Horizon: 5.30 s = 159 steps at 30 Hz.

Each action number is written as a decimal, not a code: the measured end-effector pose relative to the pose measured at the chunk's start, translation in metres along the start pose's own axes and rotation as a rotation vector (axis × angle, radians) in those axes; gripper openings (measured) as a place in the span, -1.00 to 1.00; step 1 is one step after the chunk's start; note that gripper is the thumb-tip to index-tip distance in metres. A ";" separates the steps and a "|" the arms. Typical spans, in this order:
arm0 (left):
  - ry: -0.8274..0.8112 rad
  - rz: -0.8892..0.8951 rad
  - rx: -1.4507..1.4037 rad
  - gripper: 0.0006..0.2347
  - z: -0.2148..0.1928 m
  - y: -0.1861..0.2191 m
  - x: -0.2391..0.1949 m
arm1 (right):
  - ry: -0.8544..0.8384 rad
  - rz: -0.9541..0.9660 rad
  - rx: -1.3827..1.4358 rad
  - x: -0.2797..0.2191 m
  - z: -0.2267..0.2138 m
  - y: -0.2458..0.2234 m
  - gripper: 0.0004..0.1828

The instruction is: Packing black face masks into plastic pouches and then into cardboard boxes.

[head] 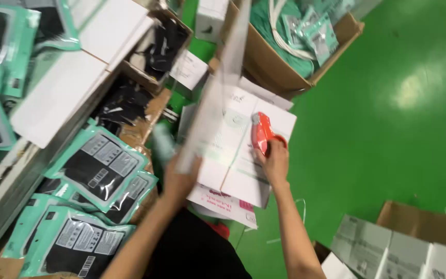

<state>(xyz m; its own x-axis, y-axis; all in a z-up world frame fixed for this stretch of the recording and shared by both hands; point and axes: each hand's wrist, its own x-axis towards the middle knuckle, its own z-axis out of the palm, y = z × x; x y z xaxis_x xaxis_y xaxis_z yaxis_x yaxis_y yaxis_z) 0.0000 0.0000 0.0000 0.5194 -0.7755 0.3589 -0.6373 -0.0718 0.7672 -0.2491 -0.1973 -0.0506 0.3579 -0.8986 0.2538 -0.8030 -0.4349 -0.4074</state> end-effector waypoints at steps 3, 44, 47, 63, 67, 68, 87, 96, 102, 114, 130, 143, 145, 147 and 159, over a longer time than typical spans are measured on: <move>-0.091 0.090 -0.053 -0.44 -0.039 0.077 0.015 | 0.077 0.044 0.334 0.056 -0.036 -0.029 -0.65; -0.107 0.258 0.142 -0.51 -0.055 0.113 0.082 | 0.089 0.194 0.841 0.039 -0.051 0.000 -0.63; -0.105 0.275 0.056 -0.53 -0.054 0.109 0.091 | -0.006 0.197 0.731 0.029 0.023 0.060 -0.66; -0.117 0.453 0.236 -0.57 -0.060 0.113 0.100 | -0.270 0.052 0.895 0.125 -0.187 -0.009 -0.38; -0.165 0.042 -0.321 -0.61 -0.049 0.154 0.092 | -0.287 -0.269 0.831 0.117 -0.193 -0.024 -0.36; -0.147 0.036 -0.319 -0.61 -0.036 0.157 0.096 | -0.299 -0.284 0.830 0.116 -0.189 -0.019 -0.36; 0.068 -0.474 -0.484 -0.77 0.038 -0.001 0.031 | -0.718 -0.270 0.316 0.142 -0.195 -0.146 -0.56; -0.258 -0.009 -0.702 -0.06 -0.056 0.064 0.072 | -0.748 -0.235 0.247 0.132 -0.191 -0.110 -0.54; -0.458 -0.026 -0.347 0.10 -0.059 0.106 0.089 | -0.798 -0.302 0.384 0.126 -0.201 -0.129 -0.54; -0.639 0.197 0.315 -0.17 -0.061 0.157 0.138 | -0.570 -0.056 0.046 0.089 -0.319 0.089 -0.49; -0.318 0.308 -0.230 -0.51 0.037 0.182 0.147 | -0.098 -0.336 -0.286 0.043 0.028 0.093 -0.55; -0.028 -0.177 -0.373 -0.53 -0.086 0.074 0.039 | -0.238 0.372 1.542 0.001 -0.058 -0.022 -0.37; -0.041 -0.510 -0.503 -0.45 -0.058 0.040 -0.004 | -0.372 -0.159 0.531 -0.074 0.012 0.070 -0.66; -0.014 -0.576 -0.599 -0.46 -0.022 0.001 -0.018 | -0.414 -0.043 0.693 -0.089 -0.015 0.021 -0.69; -0.072 0.335 -0.076 -0.18 -0.068 0.129 0.065 | -0.098 -0.616 0.052 0.022 -0.184 -0.096 -0.07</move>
<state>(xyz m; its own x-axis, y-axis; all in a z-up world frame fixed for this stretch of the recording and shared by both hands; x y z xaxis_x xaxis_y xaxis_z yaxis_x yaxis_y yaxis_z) -0.0103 -0.0171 0.1582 0.2457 -0.7907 0.5608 -0.7200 0.2385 0.6518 -0.2521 -0.1643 0.1552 0.7915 -0.4824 0.3751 -0.4124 -0.8747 -0.2547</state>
